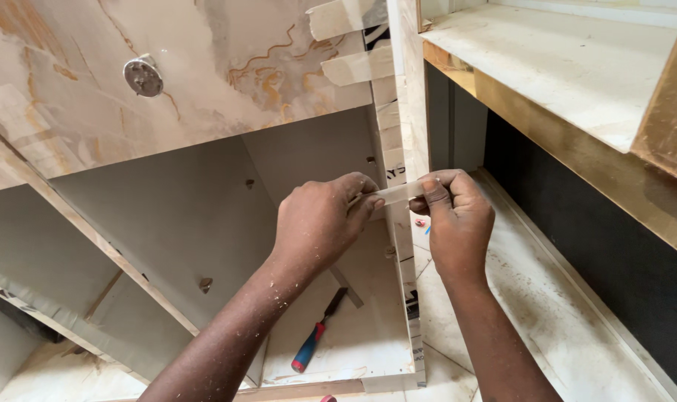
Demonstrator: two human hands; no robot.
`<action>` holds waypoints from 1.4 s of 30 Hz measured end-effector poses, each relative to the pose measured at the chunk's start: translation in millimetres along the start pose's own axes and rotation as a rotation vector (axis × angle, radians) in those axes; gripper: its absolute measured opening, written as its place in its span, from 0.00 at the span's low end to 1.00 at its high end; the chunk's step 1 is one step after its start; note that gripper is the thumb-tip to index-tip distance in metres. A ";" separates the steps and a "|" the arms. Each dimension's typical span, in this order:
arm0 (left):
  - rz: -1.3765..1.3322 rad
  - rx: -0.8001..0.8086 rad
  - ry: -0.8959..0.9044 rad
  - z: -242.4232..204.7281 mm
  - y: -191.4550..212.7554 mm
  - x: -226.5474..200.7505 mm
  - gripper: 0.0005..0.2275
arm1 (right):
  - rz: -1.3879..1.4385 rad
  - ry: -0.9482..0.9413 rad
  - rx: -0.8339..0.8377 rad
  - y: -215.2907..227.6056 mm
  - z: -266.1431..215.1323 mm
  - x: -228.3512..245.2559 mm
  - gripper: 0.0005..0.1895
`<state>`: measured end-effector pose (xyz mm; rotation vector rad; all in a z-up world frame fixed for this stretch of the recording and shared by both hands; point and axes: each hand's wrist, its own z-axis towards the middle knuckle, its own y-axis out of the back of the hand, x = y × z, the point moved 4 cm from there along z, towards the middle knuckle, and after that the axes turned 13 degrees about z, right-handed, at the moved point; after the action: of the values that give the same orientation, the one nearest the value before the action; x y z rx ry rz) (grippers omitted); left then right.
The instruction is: The person sits on the floor and applies masking tape to the vertical edge of a cabinet. They repeatedly tear pieces of tape and press them along the edge, smoothing each piece with their fingers.
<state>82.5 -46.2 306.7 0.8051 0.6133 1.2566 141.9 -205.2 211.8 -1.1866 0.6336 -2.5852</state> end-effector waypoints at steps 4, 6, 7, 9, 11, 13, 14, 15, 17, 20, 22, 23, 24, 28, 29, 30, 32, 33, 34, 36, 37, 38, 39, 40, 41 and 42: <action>-0.012 0.037 0.009 0.9 -2.5 3.0 0.10 | -0.012 -0.003 -0.006 -1.2 -0.2 -0.7 0.09; -0.032 0.019 0.007 1.9 -1.4 3.2 0.09 | -0.028 0.002 -0.014 -2.3 0.3 -0.1 0.09; -0.030 0.018 0.002 2.0 -1.4 2.8 0.09 | -0.022 0.006 -0.016 -2.5 0.1 0.5 0.09; -0.026 0.018 -0.008 2.1 -2.1 1.7 0.08 | -0.010 0.011 -0.023 -2.3 -0.5 2.1 0.08; 0.001 0.061 0.008 3.2 -4.8 2.6 0.09 | -0.026 -0.001 -0.033 -1.8 -1.1 2.5 0.08; 0.014 0.083 0.012 4.0 -6.8 3.5 0.09 | -0.036 -0.006 -0.038 -2.3 -1.2 2.6 0.08; 0.015 0.082 0.008 4.5 -7.2 3.9 0.08 | -0.038 -0.004 -0.038 -2.6 -1.0 2.6 0.08; 0.015 0.080 0.003 5.2 -7.7 4.4 0.08 | -0.041 -0.001 -0.037 -2.8 -0.4 2.5 0.08; -0.001 0.056 -0.009 6.0 -7.8 6.1 0.09 | -0.041 -0.008 -0.038 -3.5 0.3 0.4 0.08; -0.022 0.031 -0.015 7.9 -9.0 9.2 0.09 | 0.019 -0.026 -0.033 -4.0 2.4 -5.9 0.08; -0.029 0.031 -0.011 10.9 -11.2 10.8 0.10 | 0.049 -0.036 -0.024 -3.8 5.7 -12.4 0.07; -0.029 0.037 -0.006 12.7 -12.5 11.8 0.10 | 0.050 -0.038 -0.017 -3.9 7.9 -16.3 0.07; -0.029 0.043 -0.001 14.1 -13.9 12.8 0.10 | 0.051 -0.041 -0.010 -3.9 10.4 -20.7 0.07; -0.052 0.037 -0.024 18.9 -17.5 15.3 0.10 | 0.245 -0.091 0.045 -5.1 18.5 -40.6 0.05; -0.047 0.040 -0.029 19.7 -18.0 16.0 0.10 | 0.296 -0.103 0.048 -4.8 19.3 -44.1 0.04; -0.042 0.043 -0.034 20.6 -18.3 16.7 0.10 | 0.346 -0.115 0.051 -4.9 19.7 -47.1 0.04; -0.057 0.063 -0.036 22.6 -19.9 17.6 0.09 | 0.409 -0.144 0.058 -6.7 17.6 -51.9 0.03; -0.066 0.071 -0.038 23.8 -20.6 17.8 0.09 | 0.439 -0.156 0.062 -7.4 17.6 -52.9 0.04; -0.070 0.072 -0.044 24.6 -20.7 18.3 0.09 | 0.438 -0.164 0.060 -7.9 17.2 -53.3 0.08; -0.078 0.072 -0.055 25.6 -21.0 19.8 0.09 | 0.435 -0.179 0.056 -9.1 17.1 -53.1 0.16; -0.099 0.072 -0.051 25.1 -21.0 21.4 0.09 | 0.459 -0.248 0.079 -9.8 17.9 -54.8 0.22; -0.119 0.073 -0.047 24.1 -20.6 23.2 0.09 | 0.484 -0.317 0.102 -9.3 19.6 -55.7 0.29; -0.139 0.065 -0.049 26.4 -19.2 24.0 0.10 | 0.509 -0.376 0.129 -9.7 25.2 -55.9 0.36; -0.136 0.062 -0.062 29.0 -18.7 23.4 0.09 | 0.499 -0.409 0.072 -8.9 29.1 -58.2 0.33; -0.133 0.064 -0.067 28.9 -19.7 23.2 0.09 | 0.488 -0.452 0.017 -8.4 29.4 -63.1 0.31; -0.130 0.065 -0.071 29.2 -21.1 23.0 0.09 | 0.477 -0.495 -0.038 -8.0 30.5 -68.7 0.28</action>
<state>122.6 -31.6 307.5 0.8475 0.6414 1.0899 209.4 -181.2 187.6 -1.4104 0.7405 -1.8091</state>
